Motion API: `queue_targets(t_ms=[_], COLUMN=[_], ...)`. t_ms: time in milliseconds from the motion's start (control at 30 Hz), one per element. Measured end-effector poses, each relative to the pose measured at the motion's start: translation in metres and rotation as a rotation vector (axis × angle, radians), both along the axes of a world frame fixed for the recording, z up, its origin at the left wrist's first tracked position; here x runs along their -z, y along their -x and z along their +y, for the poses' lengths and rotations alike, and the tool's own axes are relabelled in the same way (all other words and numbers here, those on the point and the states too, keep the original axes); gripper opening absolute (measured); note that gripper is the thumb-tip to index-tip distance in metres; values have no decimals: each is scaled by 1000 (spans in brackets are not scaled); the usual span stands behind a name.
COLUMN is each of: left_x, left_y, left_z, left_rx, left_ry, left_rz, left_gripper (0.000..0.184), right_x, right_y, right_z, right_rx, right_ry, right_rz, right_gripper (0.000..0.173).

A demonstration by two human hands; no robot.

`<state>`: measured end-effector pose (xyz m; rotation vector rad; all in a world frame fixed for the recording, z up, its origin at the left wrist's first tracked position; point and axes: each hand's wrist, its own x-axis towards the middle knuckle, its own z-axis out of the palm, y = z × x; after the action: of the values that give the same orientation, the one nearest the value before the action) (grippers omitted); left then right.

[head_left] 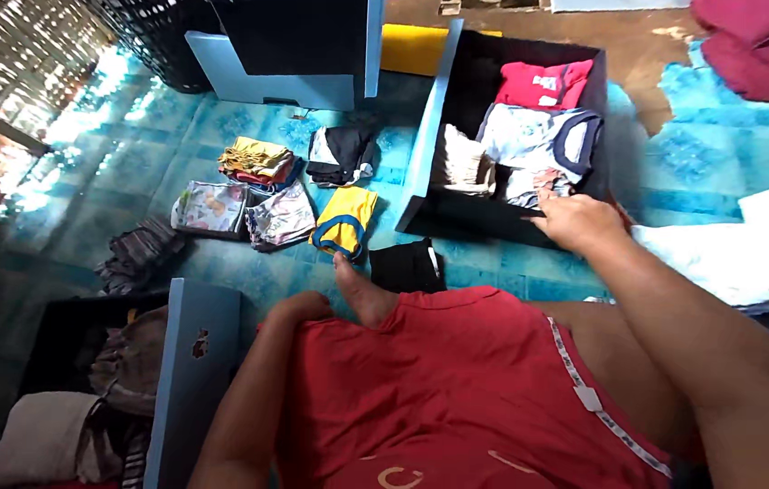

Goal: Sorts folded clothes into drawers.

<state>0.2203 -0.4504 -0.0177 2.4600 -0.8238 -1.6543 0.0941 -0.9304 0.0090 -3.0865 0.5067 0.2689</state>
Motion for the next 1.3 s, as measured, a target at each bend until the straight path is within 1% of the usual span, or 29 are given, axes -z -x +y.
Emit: queue_targets(t_ms=[33, 67, 133, 200, 267, 300, 333, 400, 433, 467, 500, 533, 567, 600, 667, 700, 733, 767, 833, 900, 967, 1033, 1100, 1167, 1200, 1233, 1267, 1300], left_x=[-1, 0, 0, 0, 5, 9, 14, 21, 25, 29, 30, 32, 37, 45, 49, 50, 52, 54, 57, 65, 62, 43, 15, -11, -19, -26, -28, -24], left_y=[0, 0, 0, 0, -3, -9, -18, -41, -53, -63, -69, -72, -73, -74, -80, -80, -79, -79, -79, -83, -93, -101, -106, -108, -109, -108, -105, -104], left_z=[-1, -2, -4, -6, -3, 1, 4, 6, 2, -4, -13, -25, -38, -52, -81, -92, -99, -103, -103, -97, -91, -81, -57, -18, 5, 26, 45, 61], left_rx=[3, 7, 19, 14, -74, -164, -286, -611, -780, -958, -1107, -1183, -1196, -1166, -1066, -1082, -1136, -1196, -1272, -1313, -1343, -1368, -1346, -1242, -1189, -1152, -1139, -1130], left_ry=[-4, -10, -25, -39, -3, 32, 68, 116, 131, 171, 216, 246, 243, 195, 40, 7, 9, 49, 235, 530, 785, 971, 1049, 1027, 970, 850, 683, 474], left_rz=[4, 7, 25, 23, -51, -127, -213, -339, -342, -284, -199, -137, -161, -228, -368, -416, -445, -462, -468, -460, -439, -389, -310, -217, -182, -164, -196, -262], left_gripper=[46, 46, 46, 44, 39, 37, 37, 44, 52, 60, 66, 71, 73, 71, 68, 62, 56, 50, 48, 55, 61, 65, 68, 61, 56, 55, 54, 53], right_x=[0, 0, -4, -10, -24, -32, -40, -68, -78, -80, -75, -65, -51, -40, -23, -17, -14, -15, -21, -24, -24, -24, -24, -24, -25, -24, -24, -23], right_y=[3, 6, 10, 12, 17, 21, 28, 40, 45, 49, 50, 48, 44, 41, 31, 28, 26, 24, 25, 28, 30, 30, 31, 32, 32, 32, 31, 29], right_z=[-7, -13, -22, -28, -23, -16, -7, 36, 63, 87, 103, 110, 112, 111, 106, 105, 104, 104, 105, 103, 98, 93, 90, 89, 89, 89, 89, 90], right_rx=[26, 49, 130, 232, 271, 221, 128, -43, -121, -200, -293, -393, -468, -485, -415, -393, -388, -388, -395, -394, -380, -348, -309, -296, -293, -297, -302, -301], right_ry=[8, 15, -2, -81, -205, -261, -286, -352, -420, -510, -601, -681, -734, -744, -685, -669, -679, -702, -749, -767, -778, -778, -773, -765, -762, -755, -747, -745], right_rz=[-11, -27, -3, -2, -1, -2, -19, -37, -60, -77, -59, -12, 34, 100, 217, 242, 254, 250, 206, 151, 141, 170, 197, 206, 218, 235, 251, 266], right_gripper=[45, 42, 47, 52, 58, 66, 70, 67, 64, 61, 60, 57, 52, 46, 43, 41, 40, 41, 43, 44, 45, 45, 44, 45, 45, 46, 46, 47])
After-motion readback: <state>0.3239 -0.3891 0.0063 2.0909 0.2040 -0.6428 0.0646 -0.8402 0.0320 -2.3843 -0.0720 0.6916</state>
